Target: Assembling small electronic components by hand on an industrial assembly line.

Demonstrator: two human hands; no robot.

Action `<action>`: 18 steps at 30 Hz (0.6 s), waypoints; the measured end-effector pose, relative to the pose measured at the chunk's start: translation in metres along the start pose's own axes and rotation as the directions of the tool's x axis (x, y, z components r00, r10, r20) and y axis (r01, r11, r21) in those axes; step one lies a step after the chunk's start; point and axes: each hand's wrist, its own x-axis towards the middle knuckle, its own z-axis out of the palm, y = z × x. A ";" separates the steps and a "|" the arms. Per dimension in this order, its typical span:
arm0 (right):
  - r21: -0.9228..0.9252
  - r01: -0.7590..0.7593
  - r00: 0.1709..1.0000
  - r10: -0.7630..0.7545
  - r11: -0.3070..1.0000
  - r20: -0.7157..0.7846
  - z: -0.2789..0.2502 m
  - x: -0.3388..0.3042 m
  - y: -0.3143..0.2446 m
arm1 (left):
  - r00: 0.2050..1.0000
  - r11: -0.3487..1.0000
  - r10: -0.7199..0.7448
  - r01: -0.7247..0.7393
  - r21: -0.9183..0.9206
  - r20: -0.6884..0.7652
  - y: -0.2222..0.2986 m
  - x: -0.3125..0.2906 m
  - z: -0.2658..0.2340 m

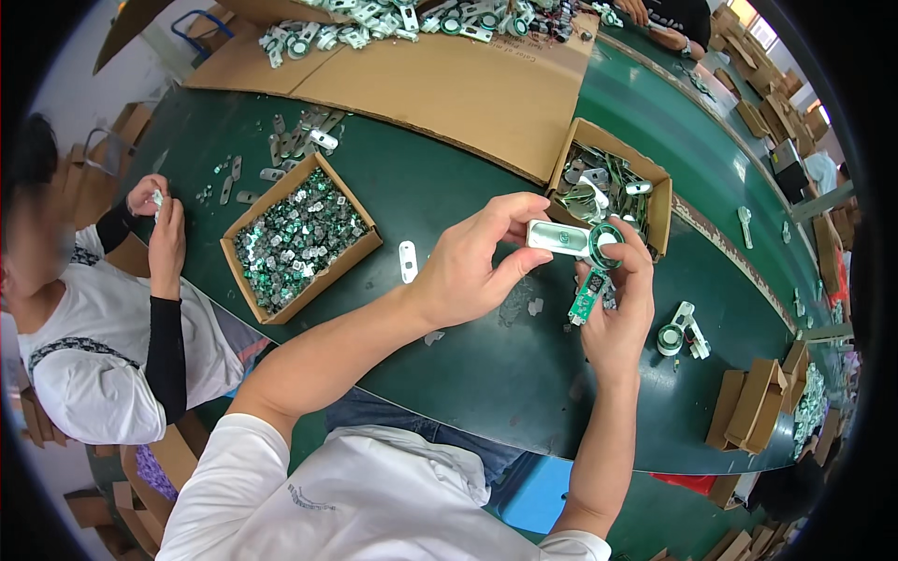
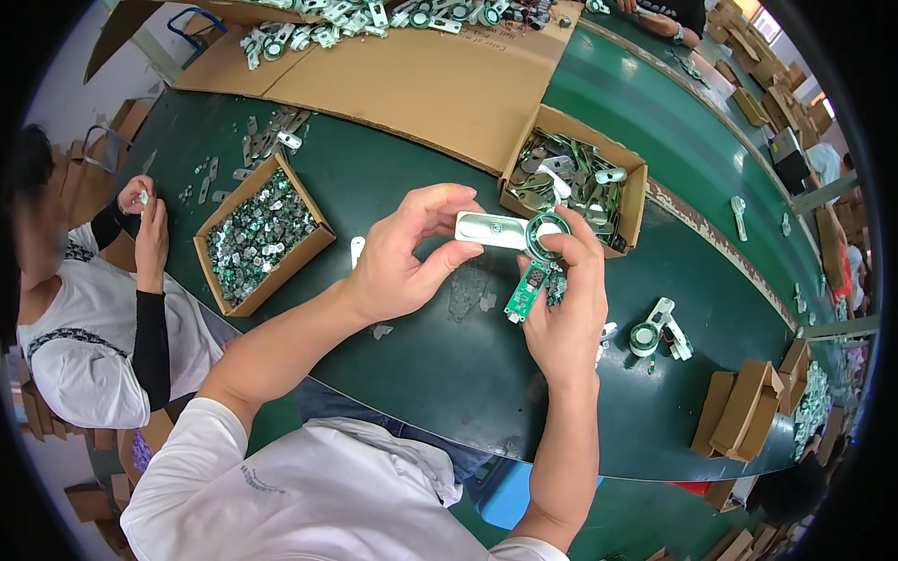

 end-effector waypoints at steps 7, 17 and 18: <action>0.084 -0.182 0.973 0.192 0.980 -0.128 -0.035 0.014 0.008 | 0.993 0.993 -0.116 0.116 0.005 0.000 -0.003 0.002 0.000; 0.391 -0.626 0.646 0.729 0.675 -0.225 -0.155 0.084 0.133 | 0.973 0.980 -0.178 0.161 0.117 0.148 0.000 -0.001 0.007; 0.330 -0.606 0.678 0.687 0.724 -0.261 -0.159 0.081 0.136 | 0.973 0.981 -0.170 0.152 0.119 0.153 0.001 -0.001 0.008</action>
